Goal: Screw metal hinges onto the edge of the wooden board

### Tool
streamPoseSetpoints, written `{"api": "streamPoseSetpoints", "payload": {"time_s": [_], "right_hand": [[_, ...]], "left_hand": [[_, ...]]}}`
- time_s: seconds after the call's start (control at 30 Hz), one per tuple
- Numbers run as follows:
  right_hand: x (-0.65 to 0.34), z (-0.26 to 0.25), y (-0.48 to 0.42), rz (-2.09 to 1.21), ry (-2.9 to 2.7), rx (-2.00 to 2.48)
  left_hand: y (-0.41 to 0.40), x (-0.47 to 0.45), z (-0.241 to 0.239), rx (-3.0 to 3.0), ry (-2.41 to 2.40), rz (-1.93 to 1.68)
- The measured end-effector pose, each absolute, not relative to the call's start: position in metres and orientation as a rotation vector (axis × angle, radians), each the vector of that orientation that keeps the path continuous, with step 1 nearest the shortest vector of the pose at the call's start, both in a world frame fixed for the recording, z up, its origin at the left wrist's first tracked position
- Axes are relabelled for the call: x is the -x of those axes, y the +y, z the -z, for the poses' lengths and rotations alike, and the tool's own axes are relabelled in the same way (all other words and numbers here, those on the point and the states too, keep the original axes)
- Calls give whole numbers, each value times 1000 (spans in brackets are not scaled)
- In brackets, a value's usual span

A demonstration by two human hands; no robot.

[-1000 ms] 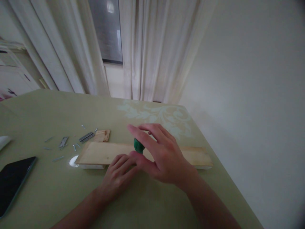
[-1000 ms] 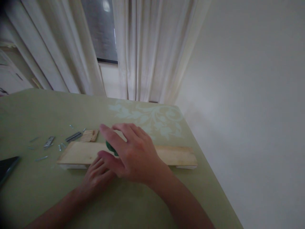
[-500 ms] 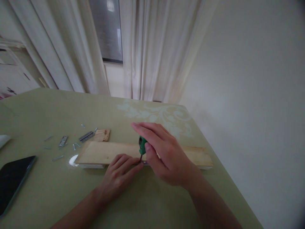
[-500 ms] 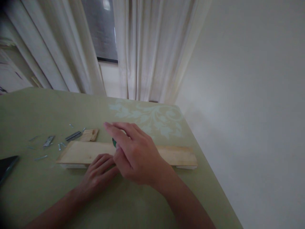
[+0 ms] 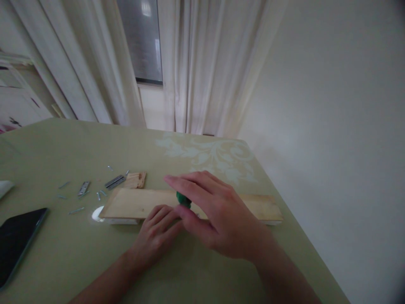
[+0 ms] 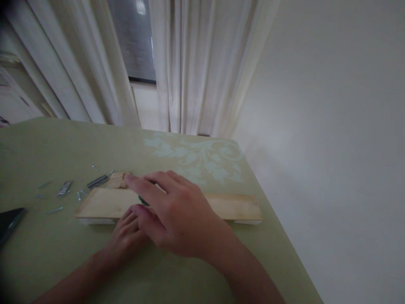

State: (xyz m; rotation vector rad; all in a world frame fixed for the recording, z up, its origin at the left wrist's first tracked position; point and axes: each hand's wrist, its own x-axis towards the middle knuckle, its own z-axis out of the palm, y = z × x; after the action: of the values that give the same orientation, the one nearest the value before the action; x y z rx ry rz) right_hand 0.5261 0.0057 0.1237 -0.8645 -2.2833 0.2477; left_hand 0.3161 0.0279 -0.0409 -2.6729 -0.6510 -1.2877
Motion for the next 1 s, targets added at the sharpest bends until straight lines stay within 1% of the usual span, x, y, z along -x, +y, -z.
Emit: {"api": "streamPoseSetpoints", "payload": {"time_s": [0.1, 0.17, 0.37, 0.7, 0.77, 0.83, 0.9, 1.0], "right_hand": [[-535, -128, 7, -495, -2258, 817], [-537, -127, 11, -560, -2213, 799], [-530, -120, 20, -472, -1981, 899], [-517, -115, 3, -158, -1947, 1145], [-518, -115, 5, -187, -2005, 1117], [-523, -116, 9, -305, -2028, 1022], [-531, -120, 14, -393, -1912, 941], [-549, -127, 18, -365, -1620, 931]], "left_hand": [[28, -315, 42, 2712, -673, 1223], [28, -315, 42, 2734, -689, 1187], [28, -317, 44, 2756, -725, 1224], [30, -316, 44, 2796, -723, 1240], [31, -316, 43, 2789, -713, 1226], [31, -316, 43, 2765, -702, 1196], [30, -317, 43, 2720, -691, 1195], [36, -315, 34, 2658, -681, 1257]]}}
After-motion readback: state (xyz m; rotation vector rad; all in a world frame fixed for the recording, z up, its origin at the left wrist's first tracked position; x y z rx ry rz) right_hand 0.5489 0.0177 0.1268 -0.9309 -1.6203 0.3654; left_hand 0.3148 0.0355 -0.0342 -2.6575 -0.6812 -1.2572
